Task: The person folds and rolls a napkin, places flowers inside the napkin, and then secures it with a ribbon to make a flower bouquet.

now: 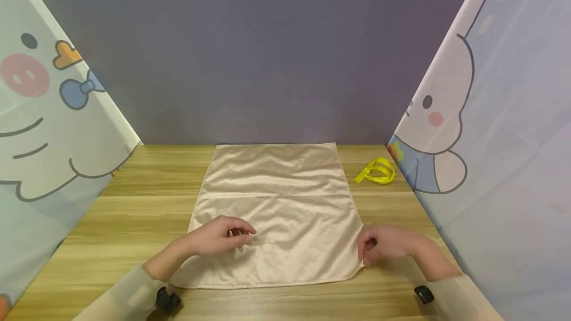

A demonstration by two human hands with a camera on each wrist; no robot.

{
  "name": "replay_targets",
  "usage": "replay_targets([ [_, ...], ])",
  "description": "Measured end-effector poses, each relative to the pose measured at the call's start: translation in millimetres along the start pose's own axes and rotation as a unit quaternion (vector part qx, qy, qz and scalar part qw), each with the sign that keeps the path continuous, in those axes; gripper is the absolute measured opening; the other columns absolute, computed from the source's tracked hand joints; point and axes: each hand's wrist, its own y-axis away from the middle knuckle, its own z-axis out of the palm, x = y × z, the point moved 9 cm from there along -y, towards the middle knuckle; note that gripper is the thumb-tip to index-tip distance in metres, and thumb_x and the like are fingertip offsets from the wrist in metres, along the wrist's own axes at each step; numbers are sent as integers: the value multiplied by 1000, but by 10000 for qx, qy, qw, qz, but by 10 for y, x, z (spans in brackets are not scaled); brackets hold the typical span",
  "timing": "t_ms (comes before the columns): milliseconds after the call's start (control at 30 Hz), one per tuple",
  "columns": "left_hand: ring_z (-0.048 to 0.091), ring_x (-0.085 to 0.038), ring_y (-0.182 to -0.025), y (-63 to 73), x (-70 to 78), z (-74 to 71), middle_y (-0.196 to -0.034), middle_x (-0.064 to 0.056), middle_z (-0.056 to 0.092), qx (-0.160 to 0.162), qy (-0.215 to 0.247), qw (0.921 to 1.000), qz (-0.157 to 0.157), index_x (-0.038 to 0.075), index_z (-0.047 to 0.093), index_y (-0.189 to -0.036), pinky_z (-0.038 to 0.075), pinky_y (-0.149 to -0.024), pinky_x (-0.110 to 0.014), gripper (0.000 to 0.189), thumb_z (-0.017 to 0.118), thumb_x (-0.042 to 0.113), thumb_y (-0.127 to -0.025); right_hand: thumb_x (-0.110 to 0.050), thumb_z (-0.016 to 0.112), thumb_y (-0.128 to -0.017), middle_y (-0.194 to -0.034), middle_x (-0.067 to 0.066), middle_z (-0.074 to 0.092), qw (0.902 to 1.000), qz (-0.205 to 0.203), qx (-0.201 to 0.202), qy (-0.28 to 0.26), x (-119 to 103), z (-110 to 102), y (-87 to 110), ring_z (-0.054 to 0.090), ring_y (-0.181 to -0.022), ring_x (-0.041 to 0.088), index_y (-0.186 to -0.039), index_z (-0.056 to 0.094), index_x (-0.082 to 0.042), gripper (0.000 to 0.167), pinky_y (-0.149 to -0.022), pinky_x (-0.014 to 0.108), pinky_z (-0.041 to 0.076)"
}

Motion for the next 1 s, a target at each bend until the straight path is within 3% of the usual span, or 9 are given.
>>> replay_targets([
  [200,75,-13,-85,-63,119,12,-110,-6,80,-45,104,9997,235,1,76,-133,61,-74,-25,34,68,26,-110,-8,80,-98,-91,9,67,9974,-419,401,434,-214,-264,-168,51,-72,3,-100,79,-13,6,-63,23,46],
  [400,73,-6,-86,-94,150,80,-114,-4,81,-144,104,9997,155,6,77,-132,60,-76,-25,33,69,28,-109,-6,79,-100,-88,9,66,9930,-749,647,645,-440,-467,-348,51,-68,14,-102,79,-17,11,-62,25,47],
  [567,71,-1,-89,-108,153,158,-112,3,81,-193,101,9997,125,9,79,-129,59,-80,-23,30,72,29,-108,-8,79,-100,-86,9,65,9904,-659,936,780,-539,-629,-486,52,-68,15,-102,79,-18,10,-62,25,47],
  [767,74,-4,-85,-143,168,289,-108,7,80,-338,326,9988,155,9,80,-126,60,-81,-23,31,74,33,-107,-12,82,-99,-89,5,67,9874,-416,1240,887,-622,-793,-632,56,-72,10,-100,80,-19,7,-66,24,50],
  [1000,71,1,-84,-241,247,421,-97,12,78,-271,427,9983,274,9,81,-119,60,-82,-22,31,82,35,-101,-13,83,-98,-93,1,68,9827,-297,1600,886,-749,-960,-774,57,-77,12,-99,82,-19,7,-70,26,50],
])
